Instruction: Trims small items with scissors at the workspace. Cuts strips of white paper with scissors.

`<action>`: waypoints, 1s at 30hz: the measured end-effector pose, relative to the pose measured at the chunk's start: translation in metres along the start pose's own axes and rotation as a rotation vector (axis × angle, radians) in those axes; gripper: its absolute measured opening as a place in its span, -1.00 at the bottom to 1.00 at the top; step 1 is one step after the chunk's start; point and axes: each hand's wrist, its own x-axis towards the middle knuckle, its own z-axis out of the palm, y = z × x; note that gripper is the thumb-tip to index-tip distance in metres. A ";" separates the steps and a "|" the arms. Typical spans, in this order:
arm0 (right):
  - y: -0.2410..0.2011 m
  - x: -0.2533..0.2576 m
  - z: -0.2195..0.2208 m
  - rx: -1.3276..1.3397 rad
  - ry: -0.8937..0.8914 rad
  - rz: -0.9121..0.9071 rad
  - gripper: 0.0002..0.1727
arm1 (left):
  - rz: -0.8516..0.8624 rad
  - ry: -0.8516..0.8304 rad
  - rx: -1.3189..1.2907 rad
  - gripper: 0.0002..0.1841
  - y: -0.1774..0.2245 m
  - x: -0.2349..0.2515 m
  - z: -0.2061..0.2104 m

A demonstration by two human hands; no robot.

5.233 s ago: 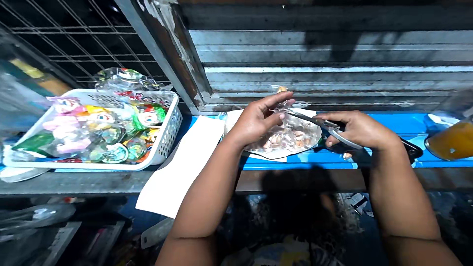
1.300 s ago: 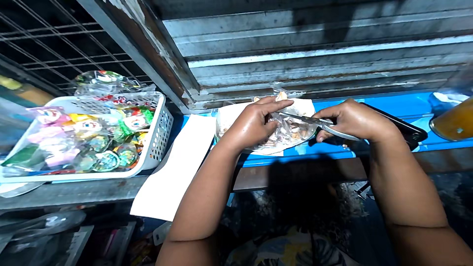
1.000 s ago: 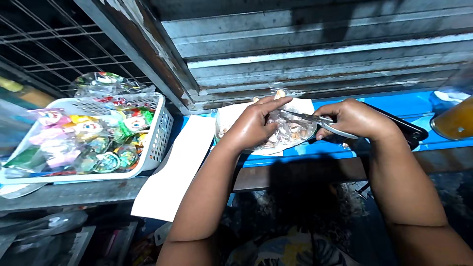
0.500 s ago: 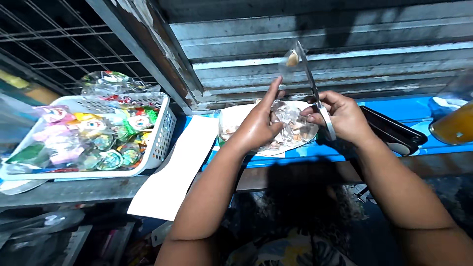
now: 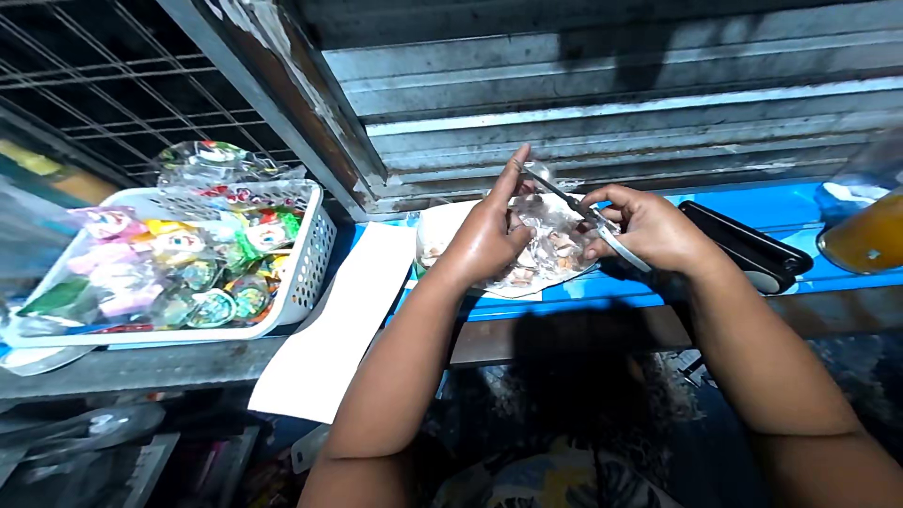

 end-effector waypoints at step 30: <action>-0.005 0.002 0.030 0.260 0.187 -0.222 -0.51 | 0.075 -0.163 -0.073 0.18 0.001 -0.005 0.029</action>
